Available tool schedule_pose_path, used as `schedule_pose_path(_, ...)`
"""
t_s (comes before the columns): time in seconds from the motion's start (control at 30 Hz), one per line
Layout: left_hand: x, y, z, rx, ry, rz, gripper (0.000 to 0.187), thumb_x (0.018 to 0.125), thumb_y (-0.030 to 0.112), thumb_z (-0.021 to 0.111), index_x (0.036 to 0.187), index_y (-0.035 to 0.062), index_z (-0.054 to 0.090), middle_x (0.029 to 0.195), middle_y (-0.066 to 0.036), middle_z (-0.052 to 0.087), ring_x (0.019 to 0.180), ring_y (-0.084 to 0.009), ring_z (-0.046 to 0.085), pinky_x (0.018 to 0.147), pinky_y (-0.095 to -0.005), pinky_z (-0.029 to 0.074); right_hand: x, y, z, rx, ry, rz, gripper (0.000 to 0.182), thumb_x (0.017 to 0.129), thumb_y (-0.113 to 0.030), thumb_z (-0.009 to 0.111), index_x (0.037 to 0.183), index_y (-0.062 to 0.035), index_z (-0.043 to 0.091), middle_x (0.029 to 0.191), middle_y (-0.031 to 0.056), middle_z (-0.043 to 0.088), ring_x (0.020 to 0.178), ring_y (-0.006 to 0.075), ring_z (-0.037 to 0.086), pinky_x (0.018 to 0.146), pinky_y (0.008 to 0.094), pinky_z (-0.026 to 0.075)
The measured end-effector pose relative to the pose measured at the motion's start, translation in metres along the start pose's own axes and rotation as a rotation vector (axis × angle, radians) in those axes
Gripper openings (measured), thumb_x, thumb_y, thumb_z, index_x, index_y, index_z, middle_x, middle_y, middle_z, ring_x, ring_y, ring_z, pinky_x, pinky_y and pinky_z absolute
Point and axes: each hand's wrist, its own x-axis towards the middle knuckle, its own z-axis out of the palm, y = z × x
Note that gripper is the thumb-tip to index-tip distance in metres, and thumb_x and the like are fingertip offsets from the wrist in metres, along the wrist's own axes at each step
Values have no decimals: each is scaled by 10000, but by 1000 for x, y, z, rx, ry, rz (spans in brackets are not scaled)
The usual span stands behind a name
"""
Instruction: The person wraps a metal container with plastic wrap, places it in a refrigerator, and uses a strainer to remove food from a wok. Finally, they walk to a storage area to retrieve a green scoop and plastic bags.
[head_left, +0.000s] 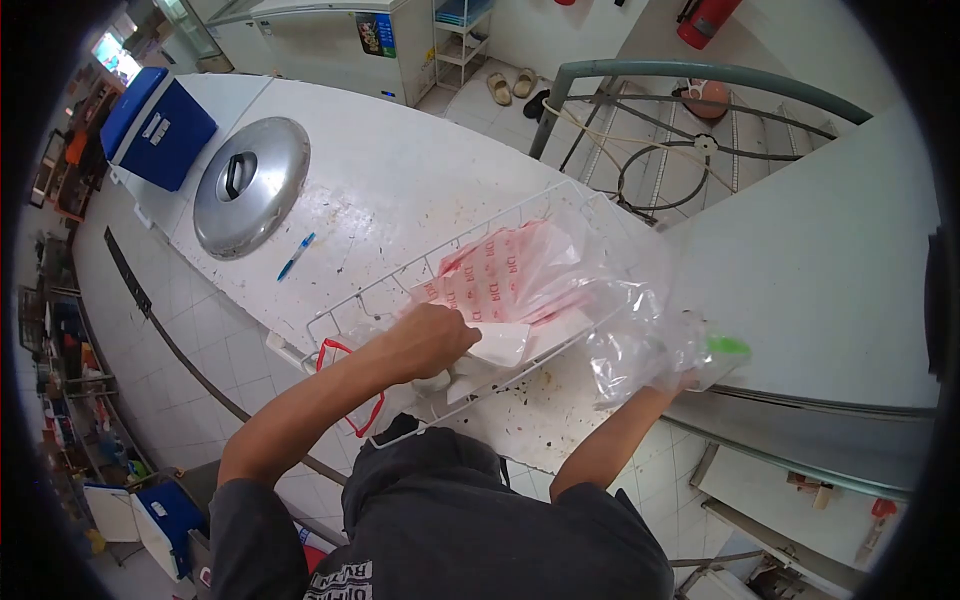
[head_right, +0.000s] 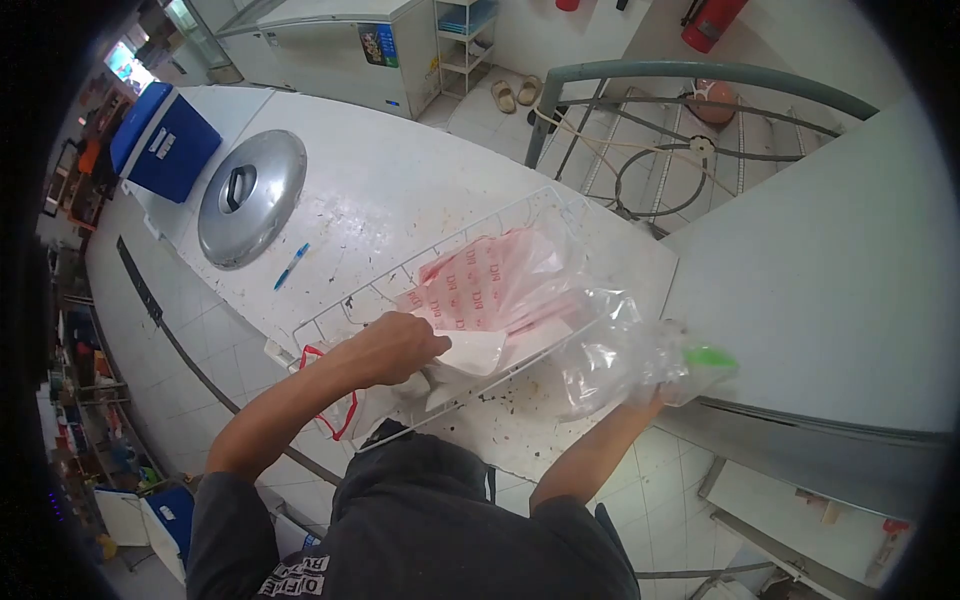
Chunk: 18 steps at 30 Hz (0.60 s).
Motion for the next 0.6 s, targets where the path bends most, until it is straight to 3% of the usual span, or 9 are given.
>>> schedule_pose_path(0.07, -6, -5, -6, 34, -79, 8, 194, 675, -8, 609, 867, 23, 608, 772, -162, 604, 778, -325, 615, 663, -432, 485, 5, -5, 21, -282, 157, -186, 400, 856, -300, 563, 1151, -36, 500, 1044, 86, 573, 923, 177, 569, 823, 336, 484)
schedule_pose_path(0.33, -39, -26, -54, -68, 58, -95, 189, 669, -26, 622, 838, 58, 644, 808, -127, 608, 801, -329, 605, 688, -413, 480, -13, -33, -1, -348, 175, -262, 404, 859, -304, 565, 1162, -43, 505, 1080, 91, 569, 974, 194, 557, 858, 340, 470)
schedule_pose_path(0.6, -101, -20, -122, -197, 320, -72, 220, 660, -50, 612, 878, -27, 617, 801, -178, 607, 752, -364, 596, 662, -425, 455, 6, -38, -23, -515, 279, -296, 407, 862, -308, 567, 1172, -50, 510, 1115, 95, 564, 1024, 210, 544, 893, 344, 456)
